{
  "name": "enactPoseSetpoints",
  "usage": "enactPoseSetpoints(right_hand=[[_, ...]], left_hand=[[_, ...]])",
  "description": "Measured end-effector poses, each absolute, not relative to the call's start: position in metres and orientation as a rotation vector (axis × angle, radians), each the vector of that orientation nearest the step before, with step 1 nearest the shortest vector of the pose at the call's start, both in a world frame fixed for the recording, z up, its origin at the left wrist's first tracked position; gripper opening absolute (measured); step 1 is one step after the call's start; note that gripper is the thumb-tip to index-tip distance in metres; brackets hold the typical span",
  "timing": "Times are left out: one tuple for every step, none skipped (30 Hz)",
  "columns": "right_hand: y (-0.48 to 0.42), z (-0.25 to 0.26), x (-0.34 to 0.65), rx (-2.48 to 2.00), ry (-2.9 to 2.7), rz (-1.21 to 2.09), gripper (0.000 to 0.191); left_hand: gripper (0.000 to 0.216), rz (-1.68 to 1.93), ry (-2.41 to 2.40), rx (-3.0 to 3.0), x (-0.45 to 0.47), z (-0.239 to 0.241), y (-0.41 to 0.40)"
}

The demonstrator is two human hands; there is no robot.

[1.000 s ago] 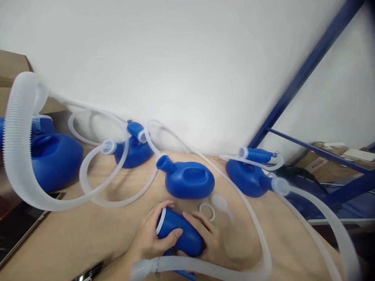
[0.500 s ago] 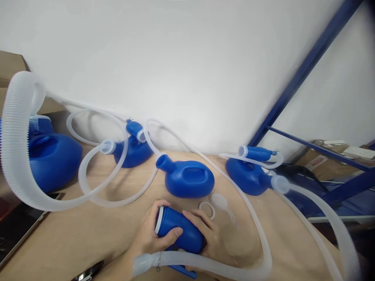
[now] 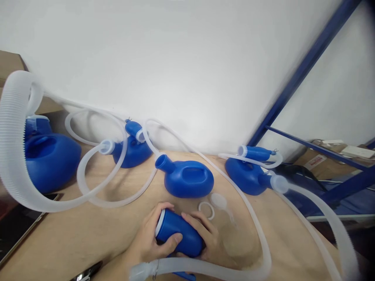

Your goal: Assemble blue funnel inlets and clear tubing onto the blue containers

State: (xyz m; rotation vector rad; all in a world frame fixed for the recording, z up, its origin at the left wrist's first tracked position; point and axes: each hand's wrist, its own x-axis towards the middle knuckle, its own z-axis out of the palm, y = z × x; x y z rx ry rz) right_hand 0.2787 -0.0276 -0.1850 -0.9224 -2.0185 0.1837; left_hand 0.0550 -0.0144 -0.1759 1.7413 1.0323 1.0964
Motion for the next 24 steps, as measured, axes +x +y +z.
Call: enactPoseSetpoints(right_hand=[[-0.028, -0.185, 0.279, -0.937, -2.028, 0.202, 0.073], [-0.029, -0.185, 0.279, -0.939, -2.034, 0.22, 0.073], [-0.03, -0.183, 0.28, -0.932, -2.04, 0.24, 0.073], [-0.031, -0.182, 0.28, -0.912, -2.043, 0.258, 0.073], [-0.032, -0.18, 0.281, -0.894, -2.046, 0.279, 0.073], [-0.032, -0.179, 0.281, -0.885, -2.053, 0.304, 0.072], [-0.033, -0.178, 0.281, -0.885, -2.056, 0.327, 0.07], [-0.033, -0.178, 0.281, -0.897, -2.055, 0.349, 0.068], [-0.032, -0.178, 0.281, -0.918, -2.051, 0.37, 0.065], [-0.032, -0.18, 0.28, -0.941, -2.046, 0.389, 0.063], [-0.03, -0.181, 0.279, -0.967, -2.044, 0.404, 0.063], [-0.028, -0.183, 0.279, -0.99, -2.044, 0.407, 0.064], [-0.026, -0.184, 0.278, -1.012, -2.058, 0.398, 0.068], [-0.022, -0.184, 0.278, -1.034, -2.088, 0.372, 0.074], [-0.019, -0.183, 0.28, -1.053, -2.13, 0.324, 0.081], [-0.016, -0.18, 0.283, -1.073, -2.187, 0.255, 0.087], [-0.012, -0.176, 0.287, -1.095, -2.253, 0.169, 0.091], [-0.009, -0.17, 0.293, -1.121, -2.316, 0.065, 0.093], [-0.007, -0.163, 0.299, -1.159, -2.366, -0.047, 0.091], [-0.006, -0.155, 0.307, -1.2, -2.4, -0.157, 0.088], [-0.006, -0.147, 0.314, -1.243, -2.423, -0.251, 0.083], [-0.006, -0.14, 0.321, -1.288, -2.435, -0.319, 0.075], [-0.007, -0.133, 0.326, -1.331, -2.44, -0.354, 0.065], [-0.007, -0.128, 0.331, -1.369, -2.446, -0.358, 0.054]], left_hand=[[0.057, 1.095, 0.993, 1.738, 0.054, -0.175, -0.016], [0.061, 1.093, 0.944, 1.735, 0.053, -0.174, -0.017], [0.063, 1.092, 0.889, 1.738, 0.052, -0.174, -0.018], [0.064, 1.093, 0.831, 1.75, 0.052, -0.174, -0.018], [0.064, 1.097, 0.773, 1.772, 0.051, -0.175, -0.016], [0.065, 1.102, 0.719, 1.802, 0.05, -0.177, -0.014], [0.066, 1.108, 0.674, 1.836, 0.05, -0.18, -0.01], [0.068, 1.113, 0.64, 1.869, 0.049, -0.184, -0.005], [0.071, 1.115, 0.608, 1.902, 0.048, -0.189, -0.001], [0.073, 1.111, 0.59, 1.927, 0.048, -0.193, 0.003], [0.073, 1.107, 0.589, 1.937, 0.048, -0.198, 0.006], [0.073, 1.106, 0.607, 1.931, 0.049, -0.201, 0.008], [0.071, 1.111, 0.645, 1.91, 0.05, -0.202, 0.009], [0.066, 1.121, 0.71, 1.877, 0.051, -0.202, 0.008], [0.061, 1.131, 0.794, 1.837, 0.053, -0.2, 0.007], [0.054, 1.137, 0.884, 1.801, 0.055, -0.196, 0.005], [0.048, 1.136, 0.966, 1.779, 0.056, -0.193, 0.003], [0.043, 1.137, 1.045, 1.766, 0.057, -0.189, 0.002], [0.039, 1.145, 1.115, 1.757, 0.057, -0.185, 0.002], [0.038, 1.159, 1.174, 1.748, 0.056, -0.182, 0.004], [0.038, 1.18, 1.228, 1.736, 0.055, -0.18, 0.007], [0.039, 1.204, 1.277, 1.715, 0.054, -0.179, 0.011], [0.04, 1.234, 1.319, 1.683, 0.051, -0.179, 0.017], [0.042, 1.264, 1.352, 1.643, 0.048, -0.18, 0.022]])
